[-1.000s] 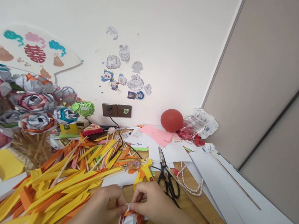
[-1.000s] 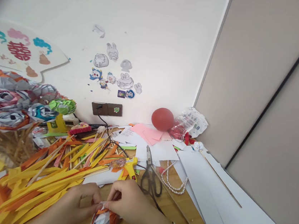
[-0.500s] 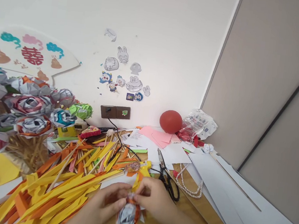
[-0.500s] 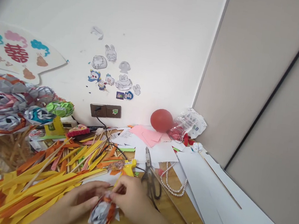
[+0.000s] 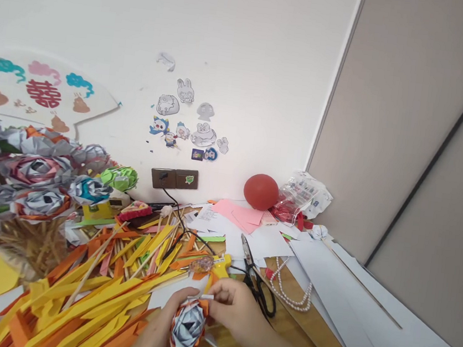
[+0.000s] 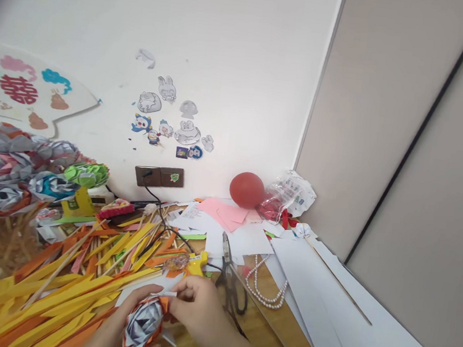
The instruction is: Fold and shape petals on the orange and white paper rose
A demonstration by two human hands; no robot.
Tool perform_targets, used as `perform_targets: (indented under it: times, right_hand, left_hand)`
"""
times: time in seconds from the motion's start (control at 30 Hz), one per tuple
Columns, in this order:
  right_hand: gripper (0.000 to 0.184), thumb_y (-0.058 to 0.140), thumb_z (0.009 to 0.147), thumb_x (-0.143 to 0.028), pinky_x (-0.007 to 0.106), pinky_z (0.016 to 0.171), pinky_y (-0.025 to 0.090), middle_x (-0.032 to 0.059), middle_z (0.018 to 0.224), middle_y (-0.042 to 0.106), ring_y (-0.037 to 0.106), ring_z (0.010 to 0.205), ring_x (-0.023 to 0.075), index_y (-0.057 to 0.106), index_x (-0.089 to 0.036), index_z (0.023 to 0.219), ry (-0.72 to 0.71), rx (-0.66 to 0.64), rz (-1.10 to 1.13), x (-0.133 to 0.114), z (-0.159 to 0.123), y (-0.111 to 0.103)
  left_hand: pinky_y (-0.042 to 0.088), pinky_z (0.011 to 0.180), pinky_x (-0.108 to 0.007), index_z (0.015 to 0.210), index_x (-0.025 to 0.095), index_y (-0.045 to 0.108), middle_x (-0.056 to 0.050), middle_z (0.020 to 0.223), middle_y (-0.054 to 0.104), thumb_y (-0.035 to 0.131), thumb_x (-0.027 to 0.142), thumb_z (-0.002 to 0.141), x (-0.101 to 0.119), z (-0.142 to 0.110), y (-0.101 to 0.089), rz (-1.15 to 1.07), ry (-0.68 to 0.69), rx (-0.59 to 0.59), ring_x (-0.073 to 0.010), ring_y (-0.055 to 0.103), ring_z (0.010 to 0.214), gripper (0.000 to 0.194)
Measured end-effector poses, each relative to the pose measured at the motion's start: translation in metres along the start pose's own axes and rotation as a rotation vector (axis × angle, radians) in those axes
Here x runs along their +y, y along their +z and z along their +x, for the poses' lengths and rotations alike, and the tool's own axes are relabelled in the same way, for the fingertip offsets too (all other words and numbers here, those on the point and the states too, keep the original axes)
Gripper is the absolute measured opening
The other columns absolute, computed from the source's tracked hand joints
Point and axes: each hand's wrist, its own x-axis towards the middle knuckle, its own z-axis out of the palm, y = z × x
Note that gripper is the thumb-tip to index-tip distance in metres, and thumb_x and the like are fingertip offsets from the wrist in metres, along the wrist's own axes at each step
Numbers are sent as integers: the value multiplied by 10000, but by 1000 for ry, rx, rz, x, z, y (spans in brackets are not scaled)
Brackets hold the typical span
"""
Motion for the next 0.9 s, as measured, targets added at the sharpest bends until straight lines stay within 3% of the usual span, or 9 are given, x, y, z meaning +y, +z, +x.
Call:
perform_targets:
  times: [0.17,0.3,0.4,0.57,0.7,0.8,0.9]
  right_hand:
    - [188,710,593,-240,195,501,385,-33,562,571,525,508,89,596,-128,692,64,-79,-149,0,2,-7]
    - [57,611,628,-135,175,480,359,-29,582,593,523,526,85,618,-137,684,-49,52,-339,2,-3,0]
    - [134,532,643,-85,183,506,393,-15,623,631,567,571,106,640,-148,692,-99,145,-431,4,-7,6]
    - [170,537,699,-124,238,650,473,26,746,672,627,713,154,686,-159,771,-141,138,-334,-3,-12,10]
    - [162,577,706,-168,298,774,474,74,857,658,615,843,191,706,-150,803,-225,120,-310,-8,-17,13]
    - [261,547,720,-171,320,774,484,100,938,632,604,876,202,693,-159,937,-284,95,-330,-1,-20,15]
    - [413,564,739,-208,345,829,474,104,1096,598,597,944,210,580,-193,1151,-280,59,-214,9,-21,13]
  left_hand:
    - [498,638,-221,971,261,512,11,838,679,548,194,617,2,0,4,75,97,-21,-159,653,726,362]
    - [488,605,-216,956,261,499,23,800,676,539,190,620,-1,-2,5,124,99,-35,-152,644,690,346]
    - [491,617,-223,960,256,496,13,812,678,529,194,621,-4,-2,5,138,91,-29,-160,644,704,345]
    - [501,661,-275,998,245,504,-24,847,680,522,185,594,-13,-2,1,190,64,-3,-202,644,760,409]
    - [502,665,-294,995,242,517,-29,853,672,526,178,585,-16,-1,-4,200,66,53,-216,640,772,415]
    - [497,701,-301,992,234,520,-30,862,668,523,181,608,-13,0,-5,171,63,106,-215,641,789,388]
    - [498,684,-277,1001,233,504,-30,880,662,510,223,670,-8,0,-4,105,46,144,-201,640,789,331]
